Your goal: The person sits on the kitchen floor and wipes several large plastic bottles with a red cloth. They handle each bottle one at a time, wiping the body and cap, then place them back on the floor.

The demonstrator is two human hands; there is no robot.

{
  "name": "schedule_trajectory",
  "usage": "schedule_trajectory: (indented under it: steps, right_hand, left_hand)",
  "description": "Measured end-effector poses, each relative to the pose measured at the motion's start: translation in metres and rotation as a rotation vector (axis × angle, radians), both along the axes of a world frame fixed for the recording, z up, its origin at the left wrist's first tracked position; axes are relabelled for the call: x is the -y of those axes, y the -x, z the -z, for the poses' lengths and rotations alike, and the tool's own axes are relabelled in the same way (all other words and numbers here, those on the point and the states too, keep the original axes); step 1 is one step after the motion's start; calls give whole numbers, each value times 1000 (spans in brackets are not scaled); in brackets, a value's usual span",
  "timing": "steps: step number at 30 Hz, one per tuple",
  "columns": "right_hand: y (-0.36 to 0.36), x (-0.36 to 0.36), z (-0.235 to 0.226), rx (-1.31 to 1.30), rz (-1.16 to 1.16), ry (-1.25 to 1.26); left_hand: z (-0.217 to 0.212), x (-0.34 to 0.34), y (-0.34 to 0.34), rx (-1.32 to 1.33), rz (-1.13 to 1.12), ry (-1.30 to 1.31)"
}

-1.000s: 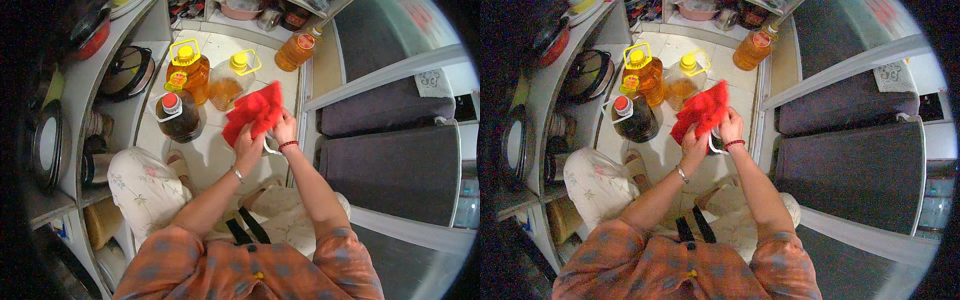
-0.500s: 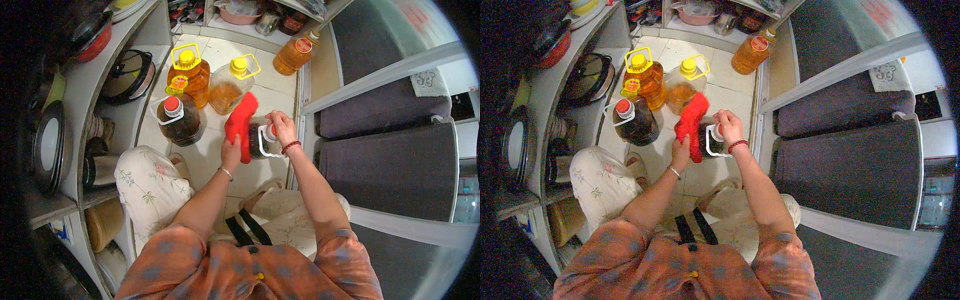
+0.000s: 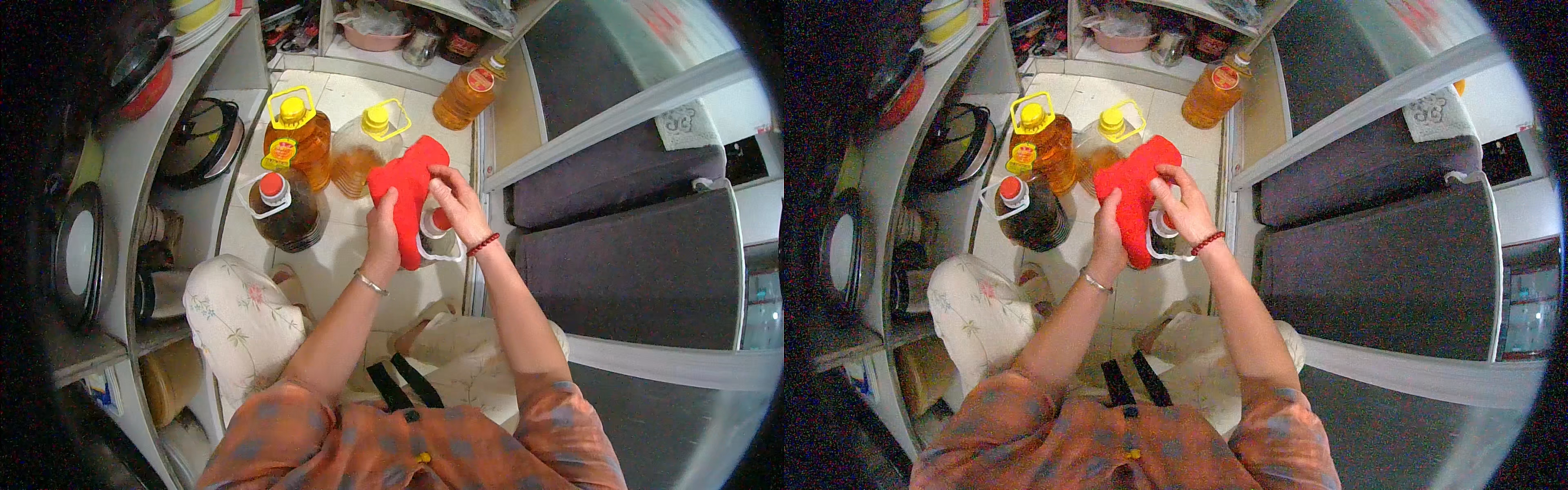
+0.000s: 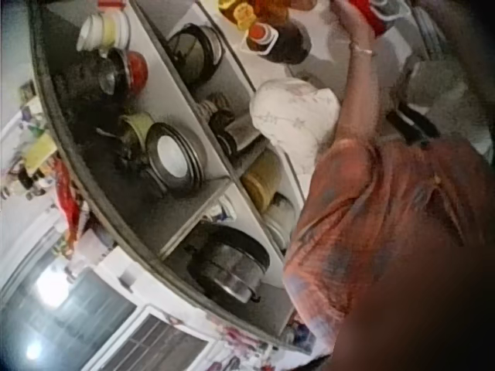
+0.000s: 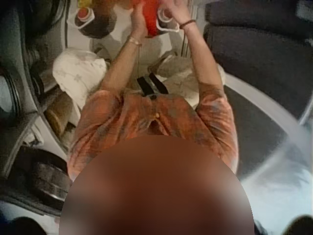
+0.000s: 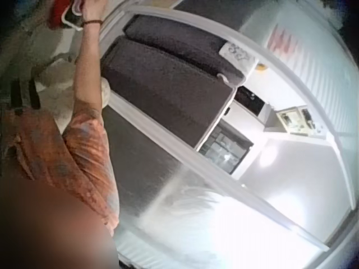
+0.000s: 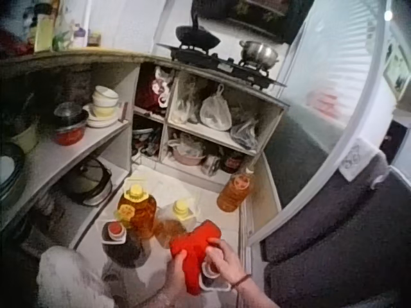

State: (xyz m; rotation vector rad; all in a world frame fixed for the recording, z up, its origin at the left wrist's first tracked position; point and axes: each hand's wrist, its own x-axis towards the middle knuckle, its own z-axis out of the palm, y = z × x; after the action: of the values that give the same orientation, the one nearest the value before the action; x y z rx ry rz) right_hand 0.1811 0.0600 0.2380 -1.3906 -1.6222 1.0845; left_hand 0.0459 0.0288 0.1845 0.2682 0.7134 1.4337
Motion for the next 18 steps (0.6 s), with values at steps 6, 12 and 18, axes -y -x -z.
schedule_trajectory:
  steps: [6, 12, 18]
  right_hand:
    - [18, 15, -43, -123, -130, -205]
    - [1, 12, -62, -170, 164, -247]
    - [-42, 24, -19, 590, -147, -301]
  left_hand:
    - [-78, -5, 12, 316, 127, -205]
    - [-59, -7, 5, 90, 340, -261]
    - [36, 5, -16, -1339, 402, -520]
